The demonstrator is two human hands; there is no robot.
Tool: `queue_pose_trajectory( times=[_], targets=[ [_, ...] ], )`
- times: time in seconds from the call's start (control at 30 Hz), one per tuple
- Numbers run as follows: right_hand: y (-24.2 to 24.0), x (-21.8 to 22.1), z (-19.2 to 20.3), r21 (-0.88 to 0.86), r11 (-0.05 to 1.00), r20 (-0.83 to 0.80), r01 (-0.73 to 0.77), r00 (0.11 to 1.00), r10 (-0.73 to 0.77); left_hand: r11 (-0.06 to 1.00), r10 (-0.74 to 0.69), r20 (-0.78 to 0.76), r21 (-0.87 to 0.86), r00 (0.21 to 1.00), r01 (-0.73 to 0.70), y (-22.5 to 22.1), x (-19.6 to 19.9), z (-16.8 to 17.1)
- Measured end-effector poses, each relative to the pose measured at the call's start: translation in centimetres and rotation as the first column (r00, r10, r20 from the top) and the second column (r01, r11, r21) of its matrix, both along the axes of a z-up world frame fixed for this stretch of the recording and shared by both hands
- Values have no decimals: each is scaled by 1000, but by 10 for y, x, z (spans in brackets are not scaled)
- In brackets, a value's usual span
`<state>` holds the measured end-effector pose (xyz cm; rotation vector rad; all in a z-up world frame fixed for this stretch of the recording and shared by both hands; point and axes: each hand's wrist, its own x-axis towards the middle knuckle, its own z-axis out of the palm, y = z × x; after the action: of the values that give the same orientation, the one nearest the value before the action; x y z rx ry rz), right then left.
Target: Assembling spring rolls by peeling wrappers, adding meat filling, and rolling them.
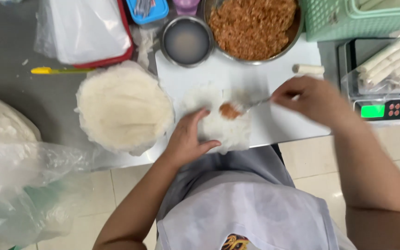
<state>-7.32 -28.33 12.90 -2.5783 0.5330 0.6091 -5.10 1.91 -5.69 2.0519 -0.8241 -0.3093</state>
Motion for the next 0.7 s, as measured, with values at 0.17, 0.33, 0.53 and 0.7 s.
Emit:
queue_pose_trajectory(
  times=[0.17,0.33,0.53,0.7],
  targets=[
    [-6,-58,-110,-274,908,343,-318,849,401,966,-259,201,37,945,257,-11,-1,-5],
    [1,-82,-88,-338,917,442,-211,825,353,976,-216,272,49,938,211,-18,-4,-22],
    [21,-85,-77,-444,878,369,-178,857,360,993,-114,399,51,910,102,-24,-9,-31],
    [16,-71,-80,-389,900,214,-196,931,295,988,-149,320,96,936,125,-16,-5,-12]
  ],
)
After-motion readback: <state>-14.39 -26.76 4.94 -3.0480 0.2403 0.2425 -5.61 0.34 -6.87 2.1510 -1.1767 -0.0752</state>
